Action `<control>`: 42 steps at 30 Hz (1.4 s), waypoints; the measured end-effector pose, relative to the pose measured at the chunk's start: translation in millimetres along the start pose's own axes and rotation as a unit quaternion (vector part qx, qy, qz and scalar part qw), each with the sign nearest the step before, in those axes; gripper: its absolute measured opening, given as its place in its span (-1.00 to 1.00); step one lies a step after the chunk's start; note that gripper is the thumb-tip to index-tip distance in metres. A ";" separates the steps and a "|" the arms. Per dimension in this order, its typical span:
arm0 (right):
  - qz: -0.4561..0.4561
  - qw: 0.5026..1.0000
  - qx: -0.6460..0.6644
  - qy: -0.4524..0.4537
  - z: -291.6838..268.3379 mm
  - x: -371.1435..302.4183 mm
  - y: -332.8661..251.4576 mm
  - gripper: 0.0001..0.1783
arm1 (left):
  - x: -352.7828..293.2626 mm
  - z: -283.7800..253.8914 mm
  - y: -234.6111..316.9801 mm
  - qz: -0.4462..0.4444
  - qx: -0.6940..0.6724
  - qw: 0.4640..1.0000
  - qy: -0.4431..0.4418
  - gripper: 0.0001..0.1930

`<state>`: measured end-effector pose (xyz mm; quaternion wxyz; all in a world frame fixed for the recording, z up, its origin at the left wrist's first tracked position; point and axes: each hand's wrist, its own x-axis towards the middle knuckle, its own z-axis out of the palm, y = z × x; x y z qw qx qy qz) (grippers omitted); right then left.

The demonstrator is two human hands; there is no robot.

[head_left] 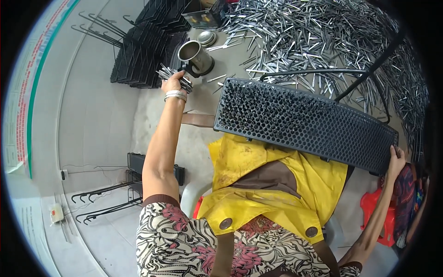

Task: Assembling metal components by inserting small metal rods into a perforated grid plate.

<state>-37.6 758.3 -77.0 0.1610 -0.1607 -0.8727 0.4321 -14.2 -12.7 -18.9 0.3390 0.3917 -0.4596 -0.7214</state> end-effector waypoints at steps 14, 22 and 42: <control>-0.012 0.992 -0.114 0.051 5.4 -17.6 -23.9 -0.63 | 19.7 27.3 -15.3 -0.075 0.019 0.993 -0.092 -0.75; -0.021 0.993 -0.097 0.059 7.4 -22.0 -26.9 -0.66 | 19.7 58.9 -28.8 -0.103 0.013 0.974 -0.202 -0.62; 0.017 0.985 -0.171 0.003 -10.0 -6.7 -49.0 -0.51 | -142.3 -57.9 14.2 -0.205 0.197 0.920 -0.271 -0.68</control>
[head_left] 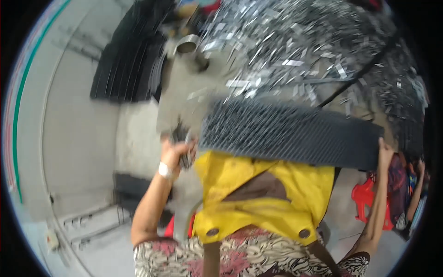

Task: Assembling metal components by inserting small metal rods into a perforated grid plate.

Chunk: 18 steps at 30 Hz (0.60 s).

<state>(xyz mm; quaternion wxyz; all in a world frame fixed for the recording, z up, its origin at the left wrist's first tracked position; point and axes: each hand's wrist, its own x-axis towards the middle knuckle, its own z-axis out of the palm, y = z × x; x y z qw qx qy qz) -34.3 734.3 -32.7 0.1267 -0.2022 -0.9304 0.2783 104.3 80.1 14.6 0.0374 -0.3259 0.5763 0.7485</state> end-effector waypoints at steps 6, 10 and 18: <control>0.073 0.997 0.003 0.001 19.5 -40.9 -62.6 -0.56 | -4.3 -22.5 -6.1 -0.004 -0.066 0.997 0.027 -0.75; 0.091 0.995 -0.005 0.033 32.5 -60.7 -102.6 -0.53 | 18.2 -51.1 -8.2 0.023 -0.050 0.998 0.021 -0.77; 0.082 0.994 0.058 -0.046 32.5 -79.0 -129.1 -0.57 | 43.8 -77.6 1.6 0.097 -0.019 0.993 0.062 -0.78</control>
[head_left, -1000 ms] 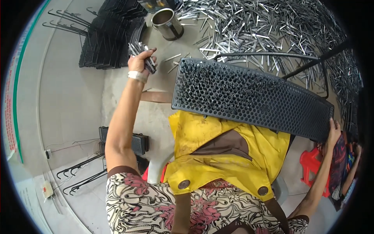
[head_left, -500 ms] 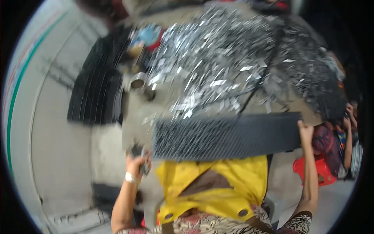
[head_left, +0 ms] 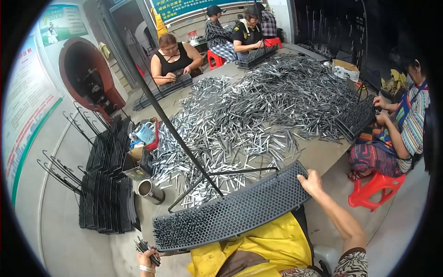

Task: Assembling metal components by inserting small metal rods into a perforated grid plate.

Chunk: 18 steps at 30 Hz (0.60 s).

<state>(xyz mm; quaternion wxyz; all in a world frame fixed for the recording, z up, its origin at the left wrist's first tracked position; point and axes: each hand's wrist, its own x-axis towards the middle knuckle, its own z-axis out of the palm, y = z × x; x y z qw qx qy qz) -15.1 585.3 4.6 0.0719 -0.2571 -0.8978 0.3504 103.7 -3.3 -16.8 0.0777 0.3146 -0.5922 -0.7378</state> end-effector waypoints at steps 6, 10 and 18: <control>-0.128 0.981 -0.144 0.023 0.7 -9.2 4.9 -0.62 | -39.2 14.9 26.9 0.070 -0.005 0.996 0.053 -0.62; -0.436 0.866 -0.149 0.195 9.6 -36.5 -22.3 -0.68 | -81.5 59.3 39.0 0.059 -0.032 0.997 0.027 -0.54; -0.415 0.890 0.162 -0.100 44.8 -122.2 -86.3 -0.85 | -116.0 170.4 -2.8 -0.100 -0.098 0.953 -0.269 -0.54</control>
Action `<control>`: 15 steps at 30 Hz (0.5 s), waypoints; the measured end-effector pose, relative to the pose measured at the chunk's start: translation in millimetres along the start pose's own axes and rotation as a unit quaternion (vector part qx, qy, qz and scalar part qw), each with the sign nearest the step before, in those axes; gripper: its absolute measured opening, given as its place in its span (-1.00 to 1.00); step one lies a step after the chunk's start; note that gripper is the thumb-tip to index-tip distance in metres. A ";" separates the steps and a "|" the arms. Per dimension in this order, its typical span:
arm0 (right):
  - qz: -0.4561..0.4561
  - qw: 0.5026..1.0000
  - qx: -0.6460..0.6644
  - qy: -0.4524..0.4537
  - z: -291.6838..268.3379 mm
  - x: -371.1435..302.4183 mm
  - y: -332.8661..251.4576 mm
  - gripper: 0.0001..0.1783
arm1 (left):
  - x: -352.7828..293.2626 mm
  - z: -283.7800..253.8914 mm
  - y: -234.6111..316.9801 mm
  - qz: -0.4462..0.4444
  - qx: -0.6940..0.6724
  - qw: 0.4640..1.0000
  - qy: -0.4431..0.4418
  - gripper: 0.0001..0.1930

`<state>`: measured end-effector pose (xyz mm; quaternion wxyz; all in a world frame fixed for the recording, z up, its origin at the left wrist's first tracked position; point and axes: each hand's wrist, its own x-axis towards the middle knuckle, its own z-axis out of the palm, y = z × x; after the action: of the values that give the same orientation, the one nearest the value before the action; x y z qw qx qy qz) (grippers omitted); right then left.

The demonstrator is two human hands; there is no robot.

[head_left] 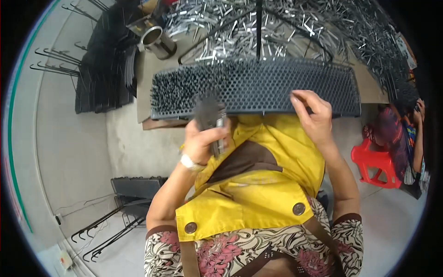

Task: Assembling metal components by inserting small metal rods into a perforated grid plate.

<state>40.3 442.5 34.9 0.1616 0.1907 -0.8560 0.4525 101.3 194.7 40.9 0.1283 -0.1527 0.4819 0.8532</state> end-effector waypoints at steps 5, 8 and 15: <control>0.214 0.928 0.282 -0.112 26.2 -15.9 -12.5 -0.83 | 11.1 15.7 -37.7 -0.055 -0.083 0.993 -0.058 -0.52; 0.243 0.905 0.325 -0.130 33.9 -21.5 -17.3 -0.83 | 11.4 16.1 -47.9 -0.069 -0.101 0.989 -0.087 -0.54; 0.298 0.871 0.341 -0.193 57.0 -24.9 -28.5 -0.88 | 10.5 8.3 -61.8 -0.036 -0.073 0.993 -0.087 -0.50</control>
<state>69.7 384.6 13.4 -0.2244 0.0532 -0.6790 0.6970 113.1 233.6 -7.5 0.1884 -0.1044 0.3994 0.8911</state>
